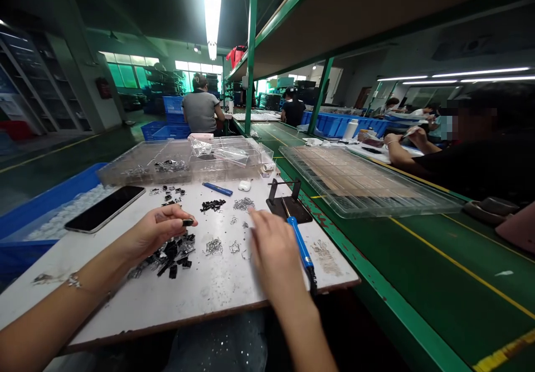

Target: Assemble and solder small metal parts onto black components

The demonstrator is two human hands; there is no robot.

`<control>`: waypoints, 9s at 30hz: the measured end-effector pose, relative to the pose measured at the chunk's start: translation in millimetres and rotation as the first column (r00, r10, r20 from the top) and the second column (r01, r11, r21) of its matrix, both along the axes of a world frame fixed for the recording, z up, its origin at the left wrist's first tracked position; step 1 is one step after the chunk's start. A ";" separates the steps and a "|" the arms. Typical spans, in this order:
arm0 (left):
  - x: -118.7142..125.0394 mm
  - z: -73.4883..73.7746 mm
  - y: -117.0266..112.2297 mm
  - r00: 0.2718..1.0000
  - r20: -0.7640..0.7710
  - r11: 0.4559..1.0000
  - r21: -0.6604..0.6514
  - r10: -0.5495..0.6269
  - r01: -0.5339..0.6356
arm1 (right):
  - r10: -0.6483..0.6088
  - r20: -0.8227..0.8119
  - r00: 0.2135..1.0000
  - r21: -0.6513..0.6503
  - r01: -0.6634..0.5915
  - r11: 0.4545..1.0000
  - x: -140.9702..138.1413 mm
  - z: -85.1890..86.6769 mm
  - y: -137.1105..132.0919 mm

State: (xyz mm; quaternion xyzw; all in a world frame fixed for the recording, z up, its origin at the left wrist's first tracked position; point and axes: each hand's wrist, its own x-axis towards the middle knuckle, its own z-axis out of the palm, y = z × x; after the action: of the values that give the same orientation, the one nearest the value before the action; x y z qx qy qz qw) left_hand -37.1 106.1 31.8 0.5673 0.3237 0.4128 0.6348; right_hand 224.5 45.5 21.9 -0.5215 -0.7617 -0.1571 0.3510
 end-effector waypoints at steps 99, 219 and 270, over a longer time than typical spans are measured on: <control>22.1 37.4 -1.9 0.753 -0.652 0.752 0.540 0.091 0.377 | 0.119 -0.787 0.606 -0.343 -0.590 0.731 -59.4 -6.5 2.0; 30.6 17.9 -2.5 0.788 -0.502 0.288 0.861 0.356 0.419 | 0.031 -0.838 0.545 -0.336 -0.560 0.757 -55.4 -8.1 1.5; 29.3 23.6 -5.4 0.777 -0.528 0.326 0.843 0.342 0.429 | -0.065 -0.967 0.247 -0.228 -0.716 0.660 -55.2 -3.4 4.7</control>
State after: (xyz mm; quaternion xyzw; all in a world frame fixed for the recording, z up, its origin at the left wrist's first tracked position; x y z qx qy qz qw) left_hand -7.8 100.7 55.4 0.9364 0.1958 0.2874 0.0474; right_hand 169.3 50.3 18.5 -0.4066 -0.5151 0.5267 0.5403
